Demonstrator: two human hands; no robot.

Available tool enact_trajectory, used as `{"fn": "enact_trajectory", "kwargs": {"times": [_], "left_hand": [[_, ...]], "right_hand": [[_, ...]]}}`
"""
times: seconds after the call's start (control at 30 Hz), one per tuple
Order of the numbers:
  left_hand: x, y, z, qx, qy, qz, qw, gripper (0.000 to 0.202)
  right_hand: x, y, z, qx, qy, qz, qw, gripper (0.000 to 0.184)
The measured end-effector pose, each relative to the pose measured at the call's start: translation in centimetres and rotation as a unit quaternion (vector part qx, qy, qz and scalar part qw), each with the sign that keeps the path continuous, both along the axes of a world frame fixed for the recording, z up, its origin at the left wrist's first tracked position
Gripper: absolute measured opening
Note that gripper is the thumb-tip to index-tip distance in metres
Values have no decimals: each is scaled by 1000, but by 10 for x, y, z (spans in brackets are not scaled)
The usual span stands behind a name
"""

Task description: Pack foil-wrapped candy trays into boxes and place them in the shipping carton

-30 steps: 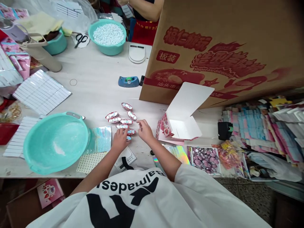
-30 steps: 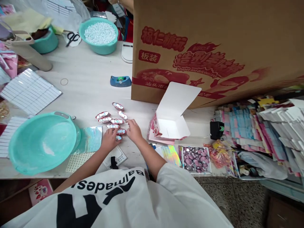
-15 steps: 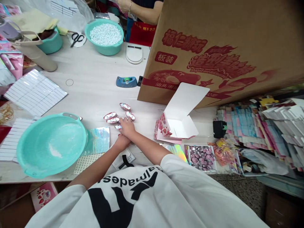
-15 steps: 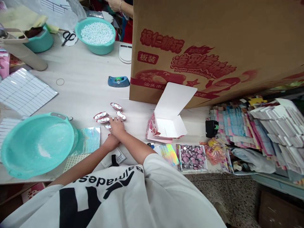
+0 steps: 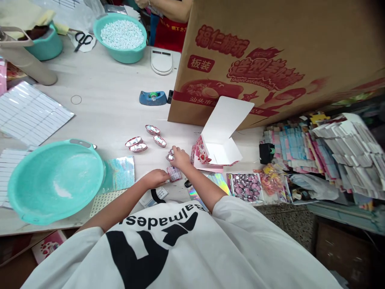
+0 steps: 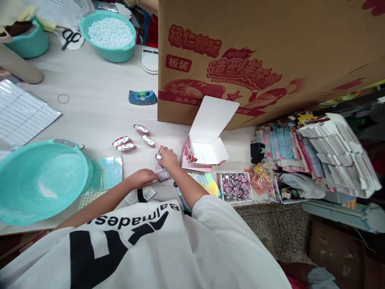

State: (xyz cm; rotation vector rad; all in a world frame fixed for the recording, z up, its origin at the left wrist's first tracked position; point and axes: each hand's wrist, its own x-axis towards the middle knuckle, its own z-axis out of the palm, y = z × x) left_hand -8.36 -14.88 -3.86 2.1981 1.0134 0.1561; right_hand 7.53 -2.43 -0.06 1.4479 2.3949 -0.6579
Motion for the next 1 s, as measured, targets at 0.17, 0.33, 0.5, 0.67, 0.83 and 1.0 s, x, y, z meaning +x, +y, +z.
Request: {"fn": "enact_trajectory", "kwargs": {"times": [0.17, 0.33, 0.5, 0.67, 0.83, 1.0], "left_hand": [[30, 1, -2, 24, 70, 22, 997, 42], [34, 3, 4, 36, 119, 111, 986, 62], [21, -5, 11, -19, 173, 141, 975, 37], [13, -14, 12, -27, 159, 153, 975, 51], [16, -22, 9, -45, 117, 204, 971, 70], [17, -32, -4, 3, 71, 256, 964, 80]], "right_hand": [[39, 7, 7, 3, -10, -55, 998, 66], [57, -50, 15, 87, 99, -19, 991, 70], [66, -113, -19, -9, 80, -32, 996, 79], [70, -112, -54, -36, 107, -21, 993, 77], [69, -87, -61, -130, 243, -108, 955, 55], [56, -67, -62, -188, 291, -153, 926, 28]]}}
